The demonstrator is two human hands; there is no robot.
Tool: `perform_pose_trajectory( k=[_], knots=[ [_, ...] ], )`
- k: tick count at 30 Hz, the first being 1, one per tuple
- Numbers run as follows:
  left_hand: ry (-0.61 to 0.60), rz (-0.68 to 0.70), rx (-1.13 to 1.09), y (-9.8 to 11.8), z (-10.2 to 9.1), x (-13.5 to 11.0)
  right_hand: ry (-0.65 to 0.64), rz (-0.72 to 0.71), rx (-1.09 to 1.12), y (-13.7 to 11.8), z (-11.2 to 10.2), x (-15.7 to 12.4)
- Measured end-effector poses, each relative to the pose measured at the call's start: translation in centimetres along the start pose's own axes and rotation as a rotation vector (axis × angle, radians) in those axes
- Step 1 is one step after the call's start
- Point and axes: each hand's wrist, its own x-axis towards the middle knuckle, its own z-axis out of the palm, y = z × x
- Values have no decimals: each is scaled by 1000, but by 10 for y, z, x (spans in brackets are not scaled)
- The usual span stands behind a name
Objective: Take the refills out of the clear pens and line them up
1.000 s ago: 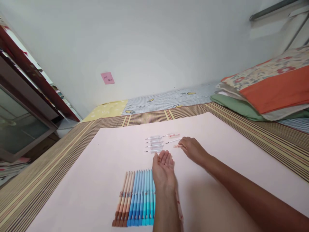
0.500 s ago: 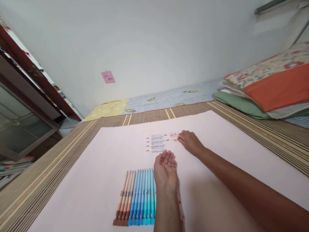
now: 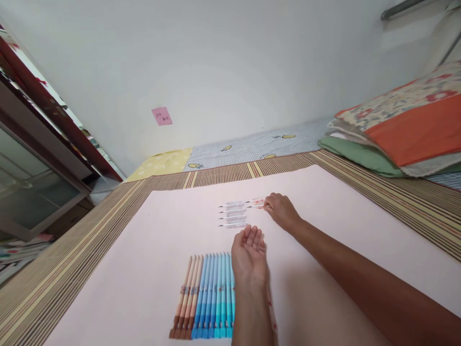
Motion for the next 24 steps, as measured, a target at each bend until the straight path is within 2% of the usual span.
perform_pose_trajectory(
  k=[4,8,12,19,24],
  knots=[
    [-2,-7,-8,0,1,0,26,24,-6,1,0,-3],
    [-4,-10,-11,0,1,1,87,153,8,3,0,-8],
    [-3,-10,-2,-1,0,1,66,248,6,4,0,-12],
    [-3,-13,-3,-1,0,2,21,223,6,2,0,-9],
    [-2,-14,-1,-1,-1,2,61,229,121,11,-1,-10]
  ],
)
